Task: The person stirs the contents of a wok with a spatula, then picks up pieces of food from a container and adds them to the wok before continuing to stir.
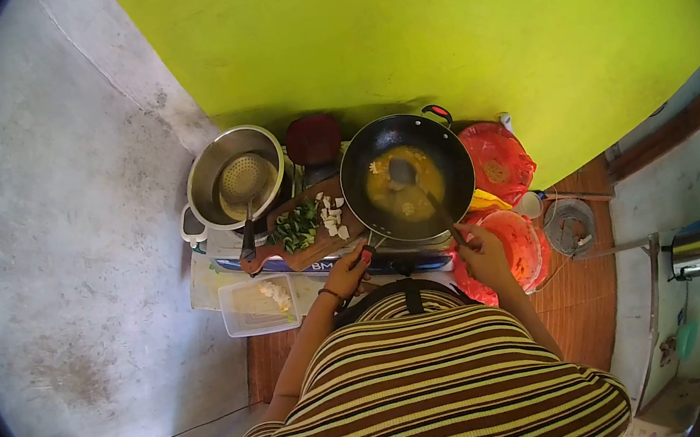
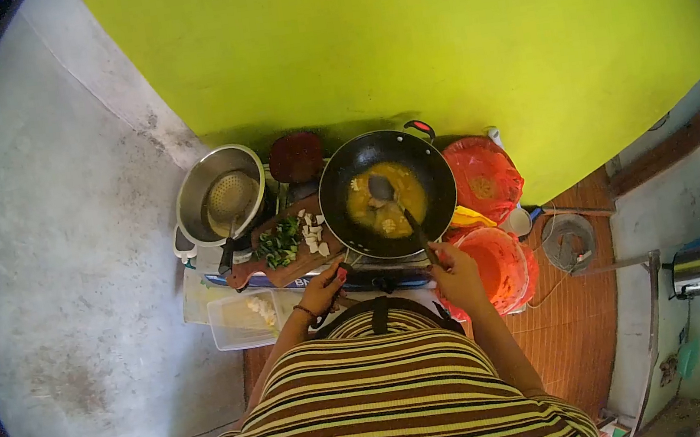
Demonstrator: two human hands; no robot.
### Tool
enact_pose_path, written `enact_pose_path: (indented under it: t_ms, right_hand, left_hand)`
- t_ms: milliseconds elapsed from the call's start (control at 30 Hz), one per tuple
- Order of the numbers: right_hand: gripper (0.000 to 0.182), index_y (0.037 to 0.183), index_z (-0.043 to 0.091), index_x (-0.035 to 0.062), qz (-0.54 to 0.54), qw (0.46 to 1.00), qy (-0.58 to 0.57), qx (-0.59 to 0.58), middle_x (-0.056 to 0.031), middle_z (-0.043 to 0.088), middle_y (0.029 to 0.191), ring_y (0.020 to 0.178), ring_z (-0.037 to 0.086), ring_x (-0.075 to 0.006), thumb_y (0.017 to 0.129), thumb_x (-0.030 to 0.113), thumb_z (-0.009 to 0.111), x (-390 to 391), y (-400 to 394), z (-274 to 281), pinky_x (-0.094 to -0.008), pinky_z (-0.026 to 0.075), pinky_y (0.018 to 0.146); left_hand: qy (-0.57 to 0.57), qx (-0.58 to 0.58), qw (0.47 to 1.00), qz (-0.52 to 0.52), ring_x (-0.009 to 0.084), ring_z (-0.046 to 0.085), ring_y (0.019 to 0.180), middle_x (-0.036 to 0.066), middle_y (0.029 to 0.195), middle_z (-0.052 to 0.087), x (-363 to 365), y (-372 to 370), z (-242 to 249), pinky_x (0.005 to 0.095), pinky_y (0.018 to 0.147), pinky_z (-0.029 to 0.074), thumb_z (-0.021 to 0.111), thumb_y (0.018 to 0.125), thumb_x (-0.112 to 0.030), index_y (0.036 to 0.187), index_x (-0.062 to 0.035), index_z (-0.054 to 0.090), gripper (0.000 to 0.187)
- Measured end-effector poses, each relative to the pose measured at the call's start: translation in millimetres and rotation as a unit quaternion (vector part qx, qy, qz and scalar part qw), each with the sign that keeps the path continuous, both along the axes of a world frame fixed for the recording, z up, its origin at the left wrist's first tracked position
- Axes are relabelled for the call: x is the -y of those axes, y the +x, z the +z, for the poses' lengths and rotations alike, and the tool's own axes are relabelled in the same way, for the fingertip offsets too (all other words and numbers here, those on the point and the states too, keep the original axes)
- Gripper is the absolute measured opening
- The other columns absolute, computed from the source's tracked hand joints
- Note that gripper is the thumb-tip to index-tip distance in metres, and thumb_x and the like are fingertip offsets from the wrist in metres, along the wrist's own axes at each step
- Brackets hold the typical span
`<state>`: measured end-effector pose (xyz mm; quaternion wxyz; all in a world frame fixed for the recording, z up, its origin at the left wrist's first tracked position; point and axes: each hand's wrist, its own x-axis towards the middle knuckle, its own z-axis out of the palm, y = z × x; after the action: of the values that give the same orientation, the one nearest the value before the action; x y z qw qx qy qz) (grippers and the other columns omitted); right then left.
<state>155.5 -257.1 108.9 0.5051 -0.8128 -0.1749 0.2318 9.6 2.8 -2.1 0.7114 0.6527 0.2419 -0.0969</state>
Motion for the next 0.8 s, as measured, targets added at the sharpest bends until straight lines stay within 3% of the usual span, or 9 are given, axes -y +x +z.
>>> enact_pose_path:
  t_ms: [133, 233, 367, 533, 633, 800]
  right_hand:
    - [0.042, 0.122, 0.043, 0.0080, -0.058, 0.994, 0.062, -0.075, -0.0048, 0.053, 0.060, 0.040, 0.046, -0.0112, 0.081, 0.003, 0.049, -2, 16, 0, -0.0251, 0.034, 0.037]
    - [0.040, 0.120, 0.040, 0.0086, -0.042, 0.981, 0.028, -0.186, -0.0027, 0.048, 0.057, 0.040, 0.044, -0.0112, 0.082, 0.003, 0.048, 4, 31, 12, -0.0257, 0.033, 0.036]
    - [0.039, 0.120, 0.042, 0.0100, -0.074, 0.988, 0.025, -0.132, -0.0027, 0.047, 0.056, 0.038, 0.043, -0.0117, 0.082, 0.005, 0.048, 4, 34, -9, -0.0254, 0.033, 0.035]
    - [0.042, 0.123, 0.043, 0.0109, -0.077, 0.996, -0.010, -0.052, -0.0035, 0.050, 0.056, 0.038, 0.044, -0.0110, 0.081, 0.005, 0.049, 3, 37, -43, -0.0239, 0.034, 0.035]
    - [0.041, 0.122, 0.045, 0.0109, -0.069, 0.989, -0.050, -0.124, -0.0043, 0.050, 0.057, 0.037, 0.044, -0.0131, 0.082, 0.006, 0.050, -1, 31, -30, -0.0272, 0.033, 0.034]
    - [0.040, 0.120, 0.047, 0.0092, -0.078, 0.975, 0.005, -0.209, -0.0039, 0.051, 0.057, 0.036, 0.044, -0.0112, 0.081, 0.005, 0.051, -4, 33, -30, -0.0248, 0.033, 0.033]
  left_hand:
    - [-0.018, -0.009, 1.000, -0.001, 0.0088, 0.049, 0.047, 0.002, 0.070, 0.054, -1, 1, 3, 0.0235, 0.042, 0.043, 0.050, 0.093, -0.019, 0.140, -0.0270, 0.033, 0.051]
    - [-0.026, -0.002, 1.000, -0.008, 0.0093, 0.050, 0.048, 0.002, 0.071, 0.055, -3, 2, 3, 0.0244, 0.043, 0.044, 0.050, 0.093, -0.018, 0.140, -0.0254, 0.033, 0.051]
    - [-0.005, 0.050, 0.999, -0.007, 0.0100, 0.051, 0.047, 0.003, 0.072, 0.055, -5, 1, -20, 0.0250, 0.042, 0.045, 0.050, 0.093, -0.017, 0.140, -0.0235, 0.033, 0.051]
    - [-0.026, 0.025, 0.999, 0.003, 0.0108, 0.052, 0.044, 0.004, 0.074, 0.056, -4, 1, -14, 0.0251, 0.040, 0.045, 0.052, 0.092, -0.017, 0.139, -0.0241, 0.035, 0.051]
    - [-0.034, 0.032, 0.999, 0.009, 0.0109, 0.052, 0.044, 0.004, 0.075, 0.056, -4, 1, -20, 0.0250, 0.040, 0.045, 0.053, 0.092, -0.018, 0.139, -0.0249, 0.036, 0.050]
    - [-0.037, 0.020, 0.999, 0.013, 0.0111, 0.051, 0.044, 0.004, 0.075, 0.056, -3, 0, -10, 0.0245, 0.040, 0.046, 0.052, 0.092, -0.016, 0.139, -0.0256, 0.036, 0.050]
